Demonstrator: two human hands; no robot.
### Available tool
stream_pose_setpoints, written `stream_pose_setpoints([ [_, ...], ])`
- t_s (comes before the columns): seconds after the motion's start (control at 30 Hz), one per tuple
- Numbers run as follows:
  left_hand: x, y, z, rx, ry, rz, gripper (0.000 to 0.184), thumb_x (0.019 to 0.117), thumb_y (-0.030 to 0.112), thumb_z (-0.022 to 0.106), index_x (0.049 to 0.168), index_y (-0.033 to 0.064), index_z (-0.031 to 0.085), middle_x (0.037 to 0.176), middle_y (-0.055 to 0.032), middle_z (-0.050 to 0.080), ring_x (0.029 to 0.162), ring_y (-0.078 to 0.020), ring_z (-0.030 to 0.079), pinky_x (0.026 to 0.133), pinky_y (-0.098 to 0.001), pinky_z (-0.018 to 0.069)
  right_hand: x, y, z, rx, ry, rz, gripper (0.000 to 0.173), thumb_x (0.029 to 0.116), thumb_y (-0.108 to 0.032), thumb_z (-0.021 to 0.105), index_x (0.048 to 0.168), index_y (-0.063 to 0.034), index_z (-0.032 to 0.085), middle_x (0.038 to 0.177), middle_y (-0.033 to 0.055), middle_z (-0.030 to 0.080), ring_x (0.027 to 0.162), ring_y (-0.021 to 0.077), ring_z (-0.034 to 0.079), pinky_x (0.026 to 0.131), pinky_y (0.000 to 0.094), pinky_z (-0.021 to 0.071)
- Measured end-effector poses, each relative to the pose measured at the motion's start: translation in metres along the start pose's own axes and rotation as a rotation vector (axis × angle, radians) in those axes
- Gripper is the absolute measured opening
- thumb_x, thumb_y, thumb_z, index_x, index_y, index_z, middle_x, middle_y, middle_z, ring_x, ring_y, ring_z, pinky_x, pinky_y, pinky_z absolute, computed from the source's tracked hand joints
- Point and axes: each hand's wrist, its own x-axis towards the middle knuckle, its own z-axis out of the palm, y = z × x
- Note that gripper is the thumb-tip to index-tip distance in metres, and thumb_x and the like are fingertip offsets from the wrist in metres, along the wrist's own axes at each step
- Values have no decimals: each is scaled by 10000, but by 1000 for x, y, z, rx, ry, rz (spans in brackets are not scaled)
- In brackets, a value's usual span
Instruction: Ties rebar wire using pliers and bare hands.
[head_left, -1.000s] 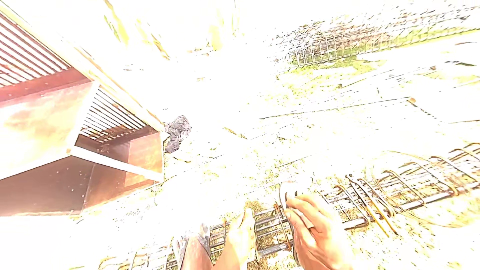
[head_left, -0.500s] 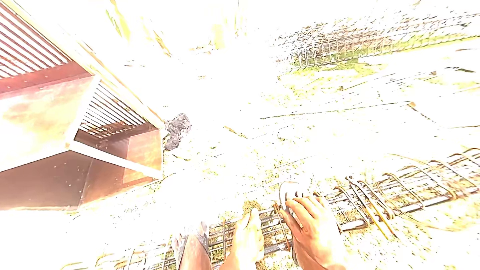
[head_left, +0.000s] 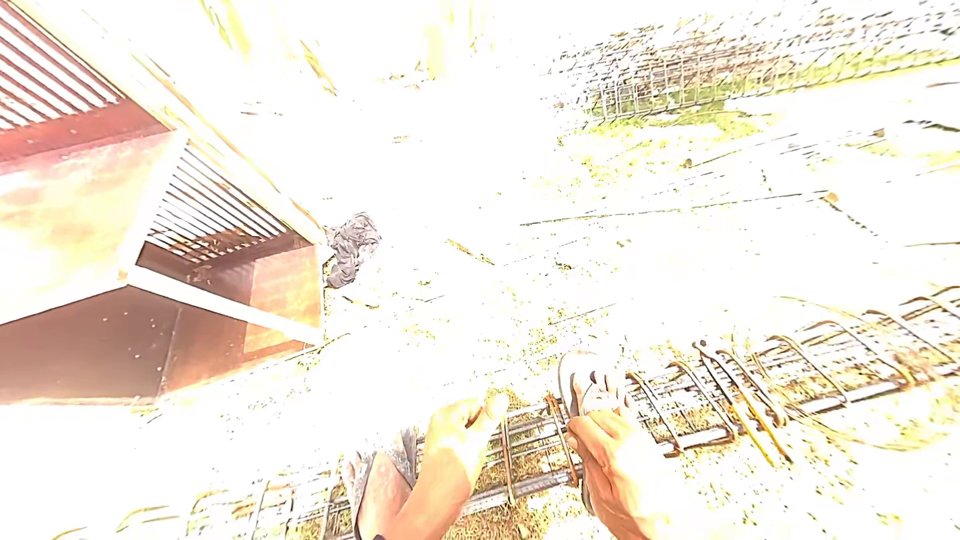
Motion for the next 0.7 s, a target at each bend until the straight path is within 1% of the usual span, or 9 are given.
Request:
stream_pose_setpoints([
  [0.1, 4, -7, -15, 211, -22, 110, 437, 870, 429, 738, 571, 200, 516, 533, 90, 429, 495, -64, 417, 512, -291, 359, -5, 1, 1, 0, -183, -61, 243, 1026, -208, 484, 909, -122, 678, 775, 43, 671, 768, 227, 696, 729, 428, 560],
  [0.17, 6, -10, -22, 438, -46, 163, 458, 846, 508, 719, 590, 191, 509, 560, 77, 446, 536, -92, 460, 547, -342, 395, -8, 0, 3, -26, -313, -90, 191, 999, -187, 526, 882, -124, 663, 761, 52, 668, 754, 245, 696, 744, 455, 557],
  [0.23, 3, -7, -27, 662, -87, 153, 459, 848, 551, 675, 658, 147, 567, 607, 15, 507, 611, -172, 541, 606, -432, 447, -8, -6, 2, -36, -420, -102, 146, 982, -165, 577, 886, -103, 668, 770, 80, 680, 762, 280, 706, 768, 482, 564],
  [0.3, -1, -8, -30, 795, -50, 211, 510, 856, 600, 617, 647, 139, 560, 586, -12, 519, 597, -213, 568, 576, -462, 453, -3, -13, -2, -37, -512, -86, 151, 1000, -168, 566, 930, -83, 668, 822, 104, 695, 820, 304, 713, 804, 496, 565],
  [0.37, -4, -11, -32, 840, 11, 337, 531, 915, 561, 545, 617, 121, 547, 544, -38, 512, 547, -237, 576, 521, -471, 446, 1, -18, -6, -36, -570, -65, 156, 1008, -146, 544, 978, -63, 672, 883, 129, 711, 877, 323, 716, 840, 505, 550],
  [0.47, -5, -9, -37, 731, -20, 309, 479, 987, 399, 416, 635, 117, 576, 568, -40, 528, 591, -232, 588, 557, -482, 445, -2, -16, 1, -137, -447, -113, 78, 919, -92, 607, 947, -113, 678, 834, 76, 696, 815, 276, 706, 796, 452, 553],
  [0.57, -4, -6, -42, 701, -153, 218, 486, 979, 426, 464, 603, 126, 535, 571, -16, 496, 604, -207, 560, 579, -458, 422, -9, -7, 7, -251, -292, -190, 98, 838, -106, 663, 922, -154, 670, 797, 38, 668, 784, 252, 685, 775, 428, 552],
  [0.63, -9, 5, -43, 762, -364, 64, 520, 1009, 488, 494, 701, 91, 628, 677, -78, 591, 724, -272, 623, 670, -525, 470, -11, 3, -2, -287, -307, -244, 86, 847, -135, 658, 930, -149, 671, 803, 49, 663, 795, 272, 678, 759, 450, 551],
  [0.7, -16, 5, -33, 877, -568, 3, 535, 1055, 492, 452, 931, 61, 744, 892, -167, 718, 920, -363, 701, 805, -622, 529, -9, 12, -17, -330, -392, -293, 83, 880, -136, 643, 954, -121, 678, 824, 78, 666, 791, 299, 675, 756, 478, 551],
])
